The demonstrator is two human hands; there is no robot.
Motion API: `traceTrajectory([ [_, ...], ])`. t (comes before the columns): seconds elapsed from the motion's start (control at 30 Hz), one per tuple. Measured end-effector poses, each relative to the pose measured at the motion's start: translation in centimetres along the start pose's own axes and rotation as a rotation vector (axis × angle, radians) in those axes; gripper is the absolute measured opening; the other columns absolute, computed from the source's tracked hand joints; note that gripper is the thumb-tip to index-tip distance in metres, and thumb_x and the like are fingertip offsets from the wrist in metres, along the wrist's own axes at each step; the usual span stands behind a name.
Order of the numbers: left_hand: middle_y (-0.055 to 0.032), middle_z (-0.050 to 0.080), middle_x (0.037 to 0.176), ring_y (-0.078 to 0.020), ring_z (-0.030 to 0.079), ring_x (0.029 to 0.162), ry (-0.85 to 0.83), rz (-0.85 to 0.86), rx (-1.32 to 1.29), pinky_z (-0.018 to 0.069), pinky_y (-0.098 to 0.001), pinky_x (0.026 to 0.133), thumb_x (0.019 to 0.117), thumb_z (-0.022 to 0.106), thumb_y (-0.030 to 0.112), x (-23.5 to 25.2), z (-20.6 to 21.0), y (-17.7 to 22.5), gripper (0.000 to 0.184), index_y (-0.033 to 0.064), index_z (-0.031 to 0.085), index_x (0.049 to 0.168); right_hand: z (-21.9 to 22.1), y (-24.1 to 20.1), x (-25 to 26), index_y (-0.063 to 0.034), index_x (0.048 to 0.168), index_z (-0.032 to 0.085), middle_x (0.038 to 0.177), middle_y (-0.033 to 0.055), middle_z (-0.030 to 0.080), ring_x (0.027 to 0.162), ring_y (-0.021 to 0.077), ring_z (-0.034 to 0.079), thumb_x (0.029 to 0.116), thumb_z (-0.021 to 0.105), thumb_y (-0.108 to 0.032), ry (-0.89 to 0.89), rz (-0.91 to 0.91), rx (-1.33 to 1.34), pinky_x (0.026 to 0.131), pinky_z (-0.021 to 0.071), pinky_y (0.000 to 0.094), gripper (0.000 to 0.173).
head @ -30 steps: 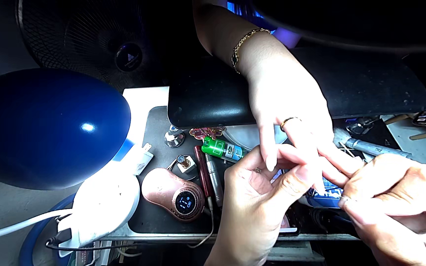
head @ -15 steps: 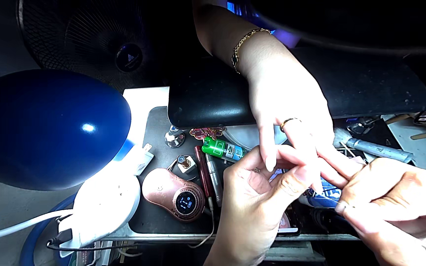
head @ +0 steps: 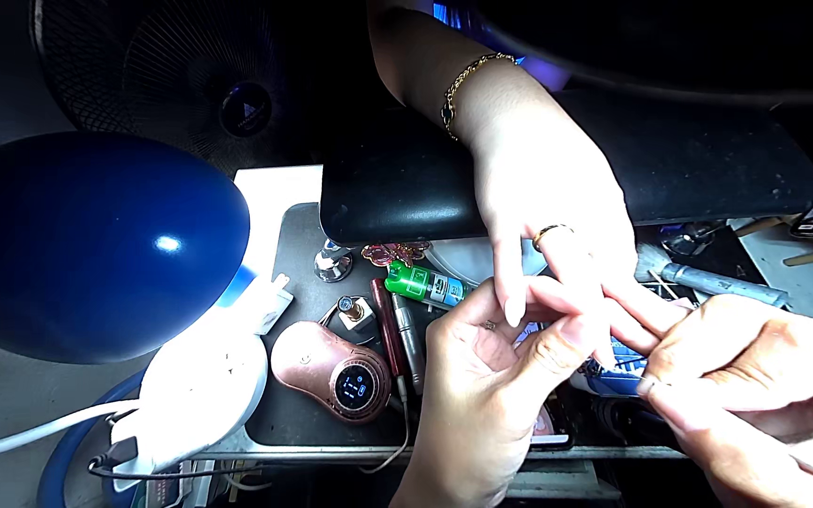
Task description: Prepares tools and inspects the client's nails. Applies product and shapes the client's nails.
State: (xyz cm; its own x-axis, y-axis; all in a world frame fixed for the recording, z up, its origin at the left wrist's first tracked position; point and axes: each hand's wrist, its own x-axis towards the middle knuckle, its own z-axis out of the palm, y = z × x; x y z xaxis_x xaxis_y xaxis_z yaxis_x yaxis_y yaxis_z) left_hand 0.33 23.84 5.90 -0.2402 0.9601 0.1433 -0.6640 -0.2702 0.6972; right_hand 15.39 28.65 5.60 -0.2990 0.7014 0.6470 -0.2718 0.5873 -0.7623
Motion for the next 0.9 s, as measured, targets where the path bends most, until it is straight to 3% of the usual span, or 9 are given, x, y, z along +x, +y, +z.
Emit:
traceTrajectory([
  [0.2, -0.0099, 0.072, 0.102, -0.0115, 0.071, 0.098, 0.007, -0.005, -0.013, 0.0583, -0.0278, 0.090, 0.0919, 0.062, -0.012, 0.00, 0.07, 0.02, 0.016, -0.0049, 0.064, 0.106, -0.05, 0.03, 0.23, -0.0124, 0.105, 0.072, 0.112, 0.0009, 0.078, 0.110, 0.0188, 0.074, 0.0876, 0.076, -0.008, -0.011, -0.003, 0.006, 0.101, 0.0612, 0.0347, 0.018],
  [0.47, -0.0101, 0.072, 0.102, -0.0112, 0.071, 0.098, -0.002, -0.005, -0.012, 0.0580, -0.0273, 0.091, 0.0925, 0.062, -0.012, 0.00, 0.02, 0.05, 0.016, -0.0049, 0.063, 0.106, -0.11, 0.25, 0.08, -0.0118, 0.106, 0.072, 0.114, 0.0052, 0.077, 0.111, 0.0238, 0.074, 0.0879, 0.076, -0.007, 0.000, 0.008, 0.058, 0.099, 0.0623, 0.0366, 0.019],
  [0.67, -0.0095, 0.072, 0.102, -0.0110, 0.070, 0.098, -0.009, -0.002, -0.013, 0.0575, -0.0268, 0.091, 0.0931, 0.062, -0.011, -0.01, 0.01, 0.03, 0.015, -0.0045, 0.063, 0.106, -0.30, 0.35, 0.09, -0.0140, 0.109, 0.071, 0.115, 0.0022, 0.077, 0.112, 0.0212, 0.074, 0.0891, 0.075, -0.009, -0.018, -0.002, 0.041, 0.099, 0.0621, 0.0350, 0.021],
  [0.9, -0.0097, 0.072, 0.102, -0.0114, 0.070, 0.098, -0.007, -0.005, -0.007, 0.0577, -0.0273, 0.091, 0.0931, 0.061, -0.011, 0.00, 0.03, 0.04, 0.015, -0.0043, 0.063, 0.106, -0.41, 0.54, 0.32, -0.0136, 0.104, 0.072, 0.110, 0.0013, 0.077, 0.111, 0.0213, 0.074, 0.0895, 0.076, -0.011, -0.020, -0.009, 0.052, 0.100, 0.0615, 0.0372, 0.016],
])
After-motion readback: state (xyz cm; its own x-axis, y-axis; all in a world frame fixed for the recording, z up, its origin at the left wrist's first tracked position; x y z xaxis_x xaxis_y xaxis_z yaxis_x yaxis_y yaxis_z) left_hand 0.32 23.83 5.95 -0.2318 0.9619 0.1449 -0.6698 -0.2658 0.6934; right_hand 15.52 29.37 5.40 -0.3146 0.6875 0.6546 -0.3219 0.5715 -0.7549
